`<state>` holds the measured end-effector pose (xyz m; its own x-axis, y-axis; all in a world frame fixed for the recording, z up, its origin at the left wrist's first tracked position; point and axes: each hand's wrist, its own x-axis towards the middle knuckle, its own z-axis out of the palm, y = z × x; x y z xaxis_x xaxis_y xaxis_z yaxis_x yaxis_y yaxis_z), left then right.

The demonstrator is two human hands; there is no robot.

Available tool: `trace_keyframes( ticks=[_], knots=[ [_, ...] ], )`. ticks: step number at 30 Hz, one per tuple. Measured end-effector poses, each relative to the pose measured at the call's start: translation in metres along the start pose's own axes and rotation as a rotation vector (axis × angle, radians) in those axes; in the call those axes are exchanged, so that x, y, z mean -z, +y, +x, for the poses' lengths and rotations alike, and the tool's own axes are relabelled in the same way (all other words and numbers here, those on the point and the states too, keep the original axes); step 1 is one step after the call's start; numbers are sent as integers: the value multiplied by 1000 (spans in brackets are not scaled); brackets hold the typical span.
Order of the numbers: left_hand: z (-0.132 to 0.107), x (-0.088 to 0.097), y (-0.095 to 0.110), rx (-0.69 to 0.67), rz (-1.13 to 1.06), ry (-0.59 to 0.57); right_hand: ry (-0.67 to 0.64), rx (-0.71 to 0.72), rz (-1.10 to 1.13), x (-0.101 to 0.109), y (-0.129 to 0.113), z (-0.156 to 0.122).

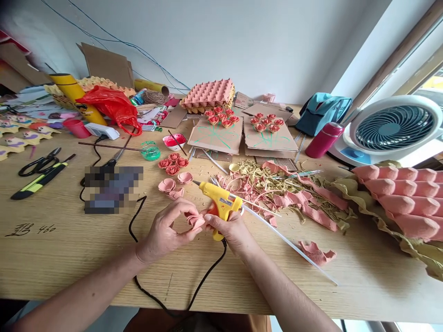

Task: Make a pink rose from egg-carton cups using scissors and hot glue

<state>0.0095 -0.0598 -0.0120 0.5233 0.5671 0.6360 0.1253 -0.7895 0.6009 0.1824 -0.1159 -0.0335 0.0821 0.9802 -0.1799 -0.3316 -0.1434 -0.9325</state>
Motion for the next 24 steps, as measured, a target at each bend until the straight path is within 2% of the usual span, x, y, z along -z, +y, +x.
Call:
trace_keyframes(
  ticks=[7, 24],
  knots=[
    [-2, -2, -2, -6, -29, -40, -49, -10, 98, 0, -2, -1],
    [0, -2, 3, -68, 21, -24, -98, -61, 215, -2, 2, -1]
  ],
)
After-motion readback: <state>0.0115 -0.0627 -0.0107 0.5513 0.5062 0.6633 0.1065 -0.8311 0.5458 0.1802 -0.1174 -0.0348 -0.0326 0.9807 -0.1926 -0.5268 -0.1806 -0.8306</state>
